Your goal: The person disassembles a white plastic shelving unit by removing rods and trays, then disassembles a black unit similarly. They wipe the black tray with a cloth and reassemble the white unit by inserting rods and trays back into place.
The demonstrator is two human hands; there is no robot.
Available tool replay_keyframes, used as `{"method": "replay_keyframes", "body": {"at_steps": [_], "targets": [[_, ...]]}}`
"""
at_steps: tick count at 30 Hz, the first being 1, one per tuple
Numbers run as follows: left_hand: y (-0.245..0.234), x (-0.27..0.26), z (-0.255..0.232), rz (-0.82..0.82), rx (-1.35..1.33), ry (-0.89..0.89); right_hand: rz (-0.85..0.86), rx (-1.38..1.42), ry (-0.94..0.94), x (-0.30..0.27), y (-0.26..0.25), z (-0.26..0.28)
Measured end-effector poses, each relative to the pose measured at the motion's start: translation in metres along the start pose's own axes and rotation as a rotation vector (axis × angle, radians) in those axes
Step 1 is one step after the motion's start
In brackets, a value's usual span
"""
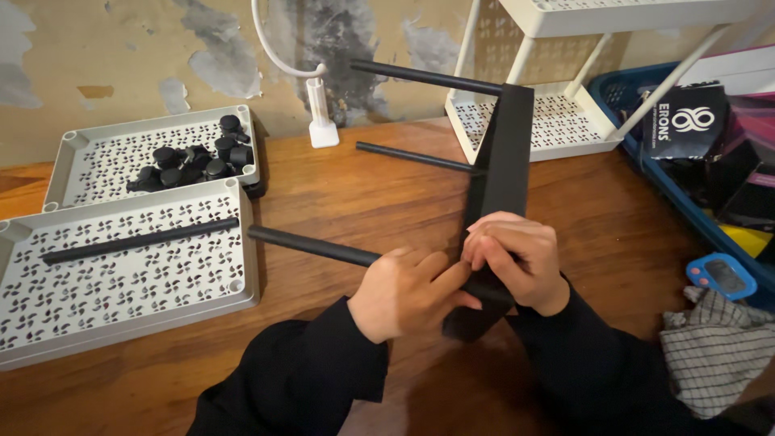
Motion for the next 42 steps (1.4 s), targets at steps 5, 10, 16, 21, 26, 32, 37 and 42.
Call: {"method": "replay_keyframes", "body": {"at_steps": [5,10,16,21,26,32,37,42], "targets": [[-0.001,0.0,0.0,0.01,0.002,-0.027,0.004,0.009,-0.008,0.001,0.0,-0.002],[-0.002,0.002,0.0,0.048,0.013,-0.042,-0.001,0.012,-0.024,0.001,0.0,-0.004],[-0.005,0.002,-0.005,0.06,-0.007,-0.078,0.003,0.038,-0.044,0.001,0.001,-0.007],[-0.008,0.003,-0.008,0.065,-0.037,-0.127,0.036,-0.054,-0.011,0.002,0.002,-0.004],[-0.013,0.004,-0.006,0.132,-0.082,-0.2,0.127,-0.077,0.013,0.005,0.0,-0.001],[-0.02,0.009,-0.003,0.311,-0.048,-0.317,0.119,-0.084,0.025,0.005,0.002,-0.001],[-0.034,0.009,0.001,0.222,-0.065,-0.24,0.121,-0.093,-0.011,0.007,0.008,0.002],[-0.07,-0.006,0.035,0.224,0.375,-0.436,0.115,-0.108,-0.023,0.006,0.009,0.009]]}}
Point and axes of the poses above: each hand's wrist, its own x-axis towards the middle knuckle, its own y-axis out of the palm, z = x × y, the point moved 1 cm from there along x, towards the middle knuckle, and after that the axes turned 1 degree about -y, right-handed, at the moved point
